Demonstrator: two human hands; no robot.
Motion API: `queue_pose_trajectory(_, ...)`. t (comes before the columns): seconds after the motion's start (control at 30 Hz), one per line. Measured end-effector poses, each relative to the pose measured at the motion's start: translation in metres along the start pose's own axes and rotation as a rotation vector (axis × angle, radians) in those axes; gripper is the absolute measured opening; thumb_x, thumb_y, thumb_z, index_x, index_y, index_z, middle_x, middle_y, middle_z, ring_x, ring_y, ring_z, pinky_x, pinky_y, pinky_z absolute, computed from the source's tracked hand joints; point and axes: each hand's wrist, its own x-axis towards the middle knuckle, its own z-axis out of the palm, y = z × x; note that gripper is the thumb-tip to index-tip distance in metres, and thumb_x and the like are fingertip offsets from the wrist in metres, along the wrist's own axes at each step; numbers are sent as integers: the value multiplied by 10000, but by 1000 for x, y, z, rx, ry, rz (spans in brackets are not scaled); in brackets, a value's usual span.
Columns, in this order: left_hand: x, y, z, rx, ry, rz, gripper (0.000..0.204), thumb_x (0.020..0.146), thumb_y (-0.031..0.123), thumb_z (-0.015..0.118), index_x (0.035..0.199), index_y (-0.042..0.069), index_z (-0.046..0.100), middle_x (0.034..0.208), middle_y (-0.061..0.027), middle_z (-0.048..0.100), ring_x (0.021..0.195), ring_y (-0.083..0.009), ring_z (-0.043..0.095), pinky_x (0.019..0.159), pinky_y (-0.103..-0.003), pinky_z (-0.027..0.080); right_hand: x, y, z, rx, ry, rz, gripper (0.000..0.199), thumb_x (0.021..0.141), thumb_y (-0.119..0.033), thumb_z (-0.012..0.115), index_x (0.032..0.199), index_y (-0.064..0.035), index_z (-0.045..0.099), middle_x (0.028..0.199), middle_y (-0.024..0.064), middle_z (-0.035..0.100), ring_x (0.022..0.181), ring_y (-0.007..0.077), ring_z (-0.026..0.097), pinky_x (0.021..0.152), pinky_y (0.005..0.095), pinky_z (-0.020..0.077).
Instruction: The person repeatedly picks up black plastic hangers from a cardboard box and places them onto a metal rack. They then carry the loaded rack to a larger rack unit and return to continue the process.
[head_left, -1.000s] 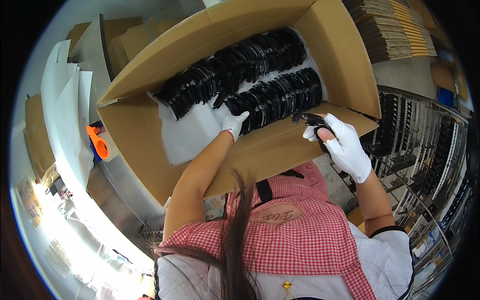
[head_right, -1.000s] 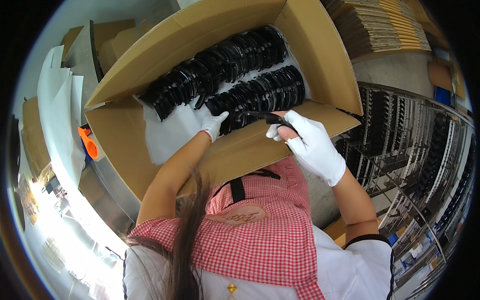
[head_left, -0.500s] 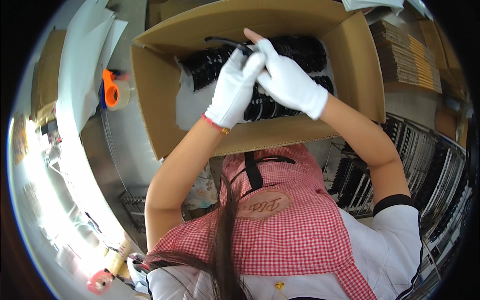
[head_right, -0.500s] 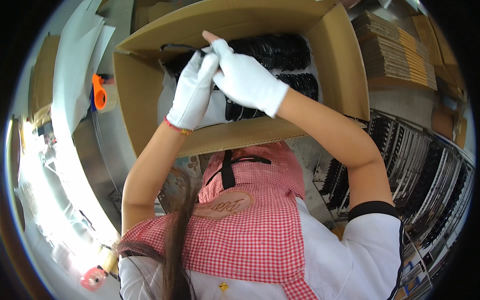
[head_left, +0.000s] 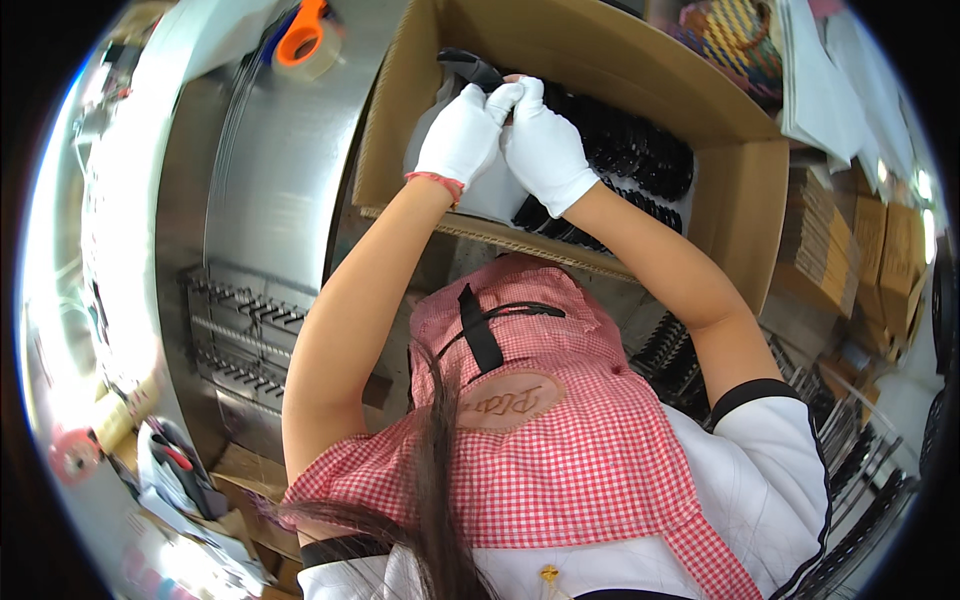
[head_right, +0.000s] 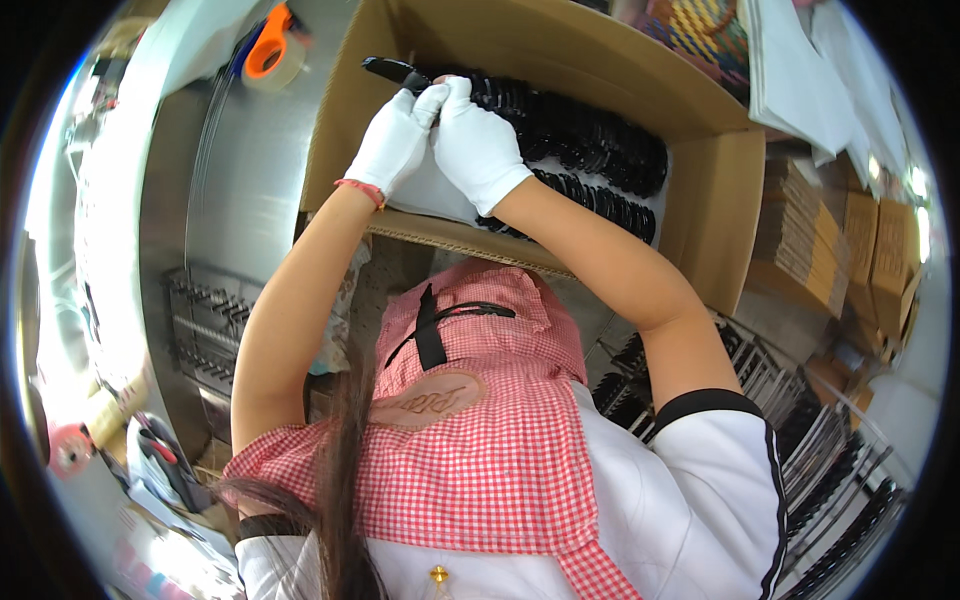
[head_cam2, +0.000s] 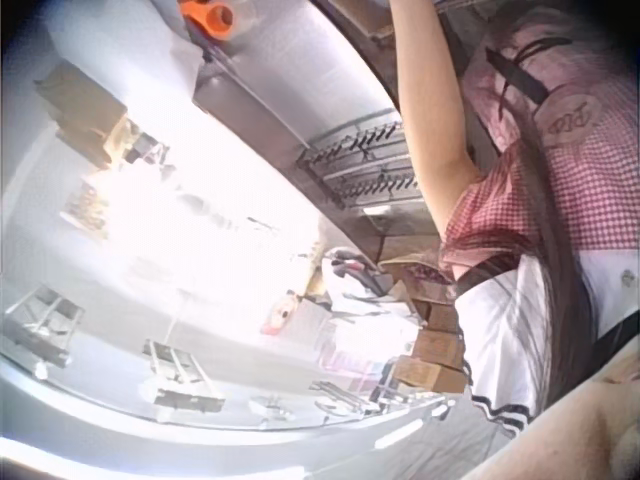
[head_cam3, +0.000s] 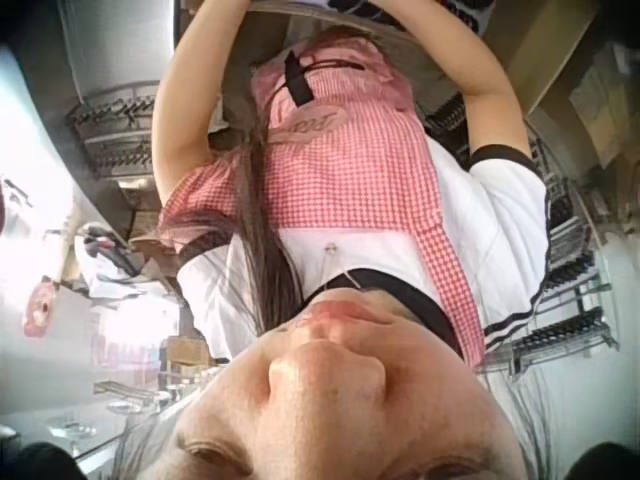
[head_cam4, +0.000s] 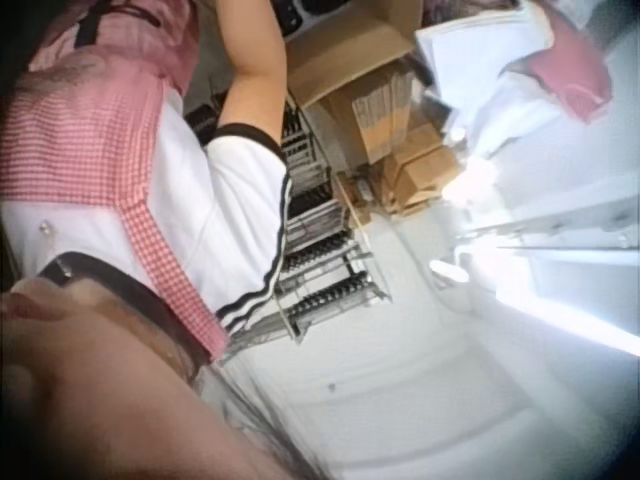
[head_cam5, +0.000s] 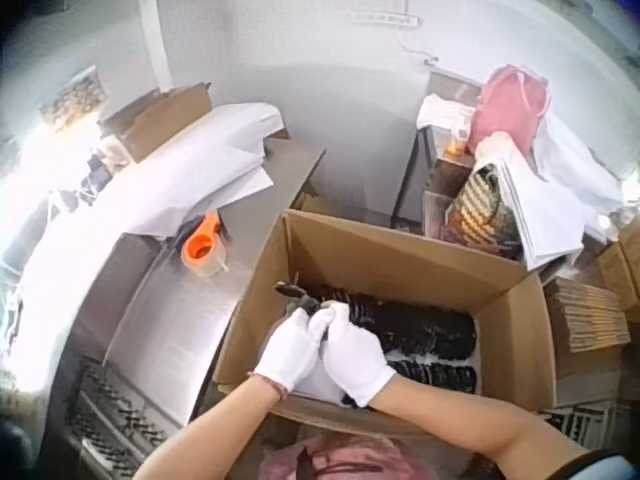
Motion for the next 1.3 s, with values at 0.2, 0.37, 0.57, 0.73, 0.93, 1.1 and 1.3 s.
queue_pose_trajectory(0.2,-10,-8,-18,154,59,-77,465,1012,509,398,1137,157,675,1073,-202,681,1007,-389,663,894,-455,515,12,-18,24,-76,-55,12,408,954,-212,485,1260,25,355,762,245,691,681,445,681,654,542,542)
queue_pose_trajectory(0.37,-5,-19,-13,-40,103,-272,767,949,670,440,1094,-49,666,1054,-267,696,1020,-396,668,909,-443,503,15,-19,34,-77,-169,30,453,956,-215,475,1274,75,330,879,292,695,794,453,688,708,526,545)
queue_pose_trajectory(0.57,7,-25,6,-126,135,-281,720,922,658,497,1020,-31,685,1000,-239,716,938,-381,693,854,-438,523,15,-12,31,-104,-181,57,460,948,-204,485,1256,98,325,866,289,695,785,447,691,696,516,547)
queue_pose_trajectory(0.73,22,-31,25,-186,144,-231,692,922,620,538,1032,-48,680,995,-265,707,939,-402,686,854,-447,520,17,-3,32,-113,-145,64,426,944,-197,477,1213,99,332,855,284,695,780,441,693,681,509,549)
queue_pose_trajectory(0.93,27,-40,28,-187,139,-108,599,929,533,558,983,-51,681,913,-257,702,861,-405,682,809,-438,527,21,0,28,-26,-246,191,370,954,-206,476,1180,60,354,929,306,687,872,456,683,776,506,539)
queue_pose_trajectory(1.1,-9,-21,-15,-106,-93,134,329,997,329,518,1129,71,675,885,-208,695,837,-376,678,776,-426,520,15,6,-23,909,-392,63,365,1032,-204,473,1321,17,503,1186,124,622,1075,183,600,958,325,482)
queue_pose_trajectory(1.3,-93,31,-41,-124,-87,53,352,983,372,536,1092,57,648,757,-170,678,724,-359,683,675,-414,531,-30,-21,-64,996,-537,109,279,1037,-148,436,1258,-23,552,1014,35,630,940,109,562,883,275,477)
